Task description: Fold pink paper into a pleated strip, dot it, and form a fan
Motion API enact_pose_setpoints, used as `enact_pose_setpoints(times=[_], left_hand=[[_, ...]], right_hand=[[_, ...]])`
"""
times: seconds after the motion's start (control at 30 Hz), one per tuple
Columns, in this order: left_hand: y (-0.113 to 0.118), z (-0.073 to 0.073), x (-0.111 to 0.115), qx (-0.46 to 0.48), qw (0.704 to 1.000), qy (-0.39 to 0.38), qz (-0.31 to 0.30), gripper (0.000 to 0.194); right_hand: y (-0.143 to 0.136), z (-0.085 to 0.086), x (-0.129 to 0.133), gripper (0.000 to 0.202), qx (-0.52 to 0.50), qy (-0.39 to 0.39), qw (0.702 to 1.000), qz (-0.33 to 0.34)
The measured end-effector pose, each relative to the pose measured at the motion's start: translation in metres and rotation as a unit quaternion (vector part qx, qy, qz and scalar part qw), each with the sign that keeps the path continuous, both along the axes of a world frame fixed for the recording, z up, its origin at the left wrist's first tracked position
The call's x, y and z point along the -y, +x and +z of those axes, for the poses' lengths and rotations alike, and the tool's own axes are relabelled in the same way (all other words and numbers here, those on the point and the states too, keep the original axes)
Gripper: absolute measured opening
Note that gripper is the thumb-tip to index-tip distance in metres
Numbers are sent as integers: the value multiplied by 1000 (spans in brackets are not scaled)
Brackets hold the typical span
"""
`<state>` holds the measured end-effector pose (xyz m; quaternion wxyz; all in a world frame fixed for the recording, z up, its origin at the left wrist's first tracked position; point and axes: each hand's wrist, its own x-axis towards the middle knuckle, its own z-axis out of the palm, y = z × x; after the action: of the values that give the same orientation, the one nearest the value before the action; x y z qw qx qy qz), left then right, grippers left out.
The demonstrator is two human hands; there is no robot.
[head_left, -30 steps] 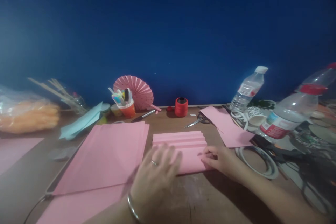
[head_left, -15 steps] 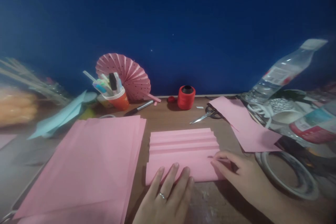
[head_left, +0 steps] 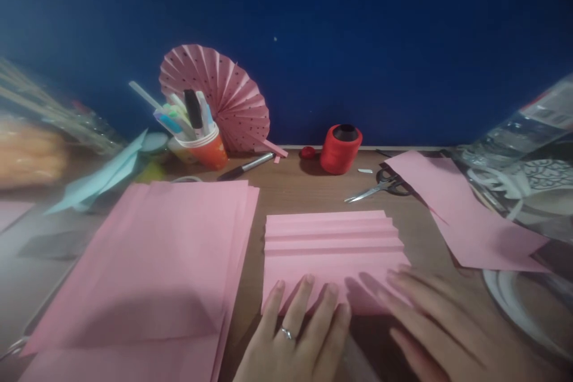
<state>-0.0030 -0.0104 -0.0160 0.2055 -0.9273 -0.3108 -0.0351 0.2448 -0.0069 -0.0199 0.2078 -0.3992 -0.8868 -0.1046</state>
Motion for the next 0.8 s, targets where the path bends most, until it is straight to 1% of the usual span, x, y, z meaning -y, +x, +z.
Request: enact_pose_setpoints(times=[0.03, 0.1, 0.2, 0.33, 0.43, 0.57, 0.63, 0.8], left_hand=[[0, 0, 0, 4, 1000, -3, 1, 40], [1, 0, 0, 11, 1000, -9, 5, 39], [3, 0, 1, 23, 1000, -11, 12, 38], [5, -2, 3, 37, 999, -12, 32, 37], [4, -3, 3, 22, 999, -22, 35, 38], [3, -2, 3, 28, 999, -28, 33, 39], [2, -1, 3, 20, 999, -33, 25, 40], [1, -1, 3, 15, 999, -35, 28, 41]], right_hand=[[-4, -1, 3, 40, 28, 1, 999, 24], [-11, -3, 6, 45, 63, -2, 997, 39], [-18, -7, 8, 49, 79, -8, 996, 32], [-17, -10, 6, 49, 87, -1, 995, 39], [-15, -10, 5, 51, 100, -3, 994, 40], [-16, -9, 5, 50, 113, -6, 993, 42], [-16, -9, 4, 51, 116, -8, 992, 39], [-17, -8, 6, 52, 126, -10, 991, 29]])
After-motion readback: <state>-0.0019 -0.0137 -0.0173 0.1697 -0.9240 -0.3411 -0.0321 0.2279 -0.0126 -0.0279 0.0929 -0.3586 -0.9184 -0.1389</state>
